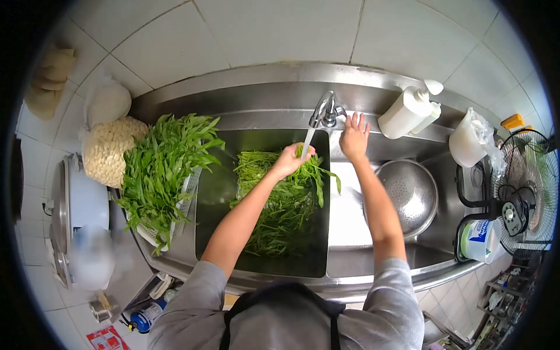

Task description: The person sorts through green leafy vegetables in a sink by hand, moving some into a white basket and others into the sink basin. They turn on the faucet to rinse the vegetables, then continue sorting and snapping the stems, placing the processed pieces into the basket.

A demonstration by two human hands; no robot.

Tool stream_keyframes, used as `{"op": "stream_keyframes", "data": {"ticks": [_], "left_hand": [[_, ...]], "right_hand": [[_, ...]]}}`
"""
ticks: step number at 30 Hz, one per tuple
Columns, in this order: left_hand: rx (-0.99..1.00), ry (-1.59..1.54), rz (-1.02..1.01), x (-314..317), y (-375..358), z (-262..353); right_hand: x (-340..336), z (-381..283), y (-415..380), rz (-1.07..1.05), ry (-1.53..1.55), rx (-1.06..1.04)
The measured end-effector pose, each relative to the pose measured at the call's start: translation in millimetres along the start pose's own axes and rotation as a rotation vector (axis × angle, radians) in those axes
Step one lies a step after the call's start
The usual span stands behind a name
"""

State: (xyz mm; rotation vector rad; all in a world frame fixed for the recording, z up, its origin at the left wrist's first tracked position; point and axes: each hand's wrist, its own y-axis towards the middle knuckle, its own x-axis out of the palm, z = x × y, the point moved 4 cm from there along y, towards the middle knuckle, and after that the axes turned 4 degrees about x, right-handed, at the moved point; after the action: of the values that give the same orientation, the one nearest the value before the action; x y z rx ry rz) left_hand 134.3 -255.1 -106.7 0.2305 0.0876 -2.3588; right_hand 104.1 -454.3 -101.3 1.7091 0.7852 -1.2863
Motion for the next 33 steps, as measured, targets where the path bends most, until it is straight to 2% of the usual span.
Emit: {"op": "stream_keyframes", "data": {"ticks": [1, 3, 5, 6, 7, 8, 9, 10, 11, 13, 14, 16, 17, 19, 20, 21, 22, 23, 25, 27, 28, 29, 31, 32, 33], "left_hand": [[-0.017, -0.017, -0.020, 5.9, 2.0, -1.0], [-0.106, 0.294, -0.196, 18.2, 5.1, -13.3], [-0.205, 0.738, -0.247, 26.5, -7.3, 1.7], [-0.266, 0.785, -0.297, 34.0, -3.4, -42.5], [-0.174, 0.927, -0.276, 35.0, -12.8, -32.6], [-0.205, 0.830, -0.233, 31.8, -19.1, -41.1], [-0.238, 0.732, -0.190, 24.7, -26.2, -37.7], [-0.242, 0.737, -0.195, 19.1, -29.0, -33.8], [-0.258, 0.801, -0.170, 11.3, -24.9, -28.4], [-0.265, 0.860, -0.147, 2.8, -21.1, -6.2], [-0.217, 0.715, 0.100, -7.7, -19.9, 7.1], [-0.051, 0.396, 0.536, -22.5, -17.8, 13.2], [0.013, 0.269, 0.685, -28.8, -14.5, -2.0], [0.070, -0.193, 0.943, -30.7, -11.5, -35.7], [0.076, -0.193, 0.944, -26.9, -13.1, -33.4], [-0.094, -0.593, 1.033, -19.2, -21.9, -43.4], [-0.263, -1.001, 1.088, -8.4, -22.5, -59.6], [-0.302, -1.104, 1.175, -8.5, -24.4, -76.7], [-0.467, -1.328, 1.239, -6.6, -37.4, -116.1], [-0.597, -1.388, 1.018, -6.1, -46.0, -182.8], [-0.594, -1.392, 1.009, -6.8, -55.2, -172.0], [-0.584, -1.318, 0.910, -8.5, -61.8, -143.7], [-0.568, -1.164, 0.727, -8.5, -76.4, -104.8], [-0.564, -1.166, 0.726, -10.0, -76.3, -119.6], [-0.482, -1.301, 0.583, -8.5, -66.9, -151.7]], "right_hand": [[-24.2, -15.0, -10.6, 0.155, 0.137, -0.003], [-48.5, -44.6, -23.6, 0.182, 0.742, 0.104], [-24.8, -84.4, -38.4, -0.216, 1.418, 0.553], [-12.9, -99.9, -43.9, -0.445, 1.542, 0.687], [-2.2, -112.7, -49.7, -0.685, 1.658, 0.816], [-3.3, -114.6, -47.0, -0.683, 1.666, 0.815], [-4.3, -120.5, -45.2, -0.775, 1.643, 0.733], [-5.4, -125.1, -45.2, -0.865, 1.616, 0.654], [-9.6, -122.2, -39.9, -0.892, 1.447, 0.503], [-24.0, -112.8, -36.9, -0.577, 1.243, 0.192], [-23.8, -108.7, -43.1, -0.572, 1.243, 0.190], [-24.8, -89.3, -56.8, -0.050, 1.050, 0.086], [-17.4, -81.8, -73.2, -0.038, 0.937, 0.161], [16.0, -84.0, -106.1, -0.081, 0.711, 0.426], [25.8, -90.4, -106.3, -0.229, 0.894, 0.686], [35.6, -97.2, -107.8, -0.383, 1.071, 0.949], [46.2, -104.4, -96.6, -0.308, 1.241, 0.895], [57.0, -109.0, -92.5, -0.321, 1.248, 0.823], [25.8, -128.4, -83.5, -0.218, 1.049, 0.463], [-1.9, -150.0, -101.0, -0.292, 0.866, 0.012], [-11.2, -154.9, -119.7, -0.385, 0.966, 0.015], [-21.8, -158.0, -136.4, -0.475, 1.065, 0.013], [-48.8, -151.7, -160.8, -0.619, 1.069, -0.066], [-51.0, -143.7, -167.1, -0.582, 1.129, -0.059], [-43.5, -133.3, -163.0, -0.581, 1.128, -0.062]]}}
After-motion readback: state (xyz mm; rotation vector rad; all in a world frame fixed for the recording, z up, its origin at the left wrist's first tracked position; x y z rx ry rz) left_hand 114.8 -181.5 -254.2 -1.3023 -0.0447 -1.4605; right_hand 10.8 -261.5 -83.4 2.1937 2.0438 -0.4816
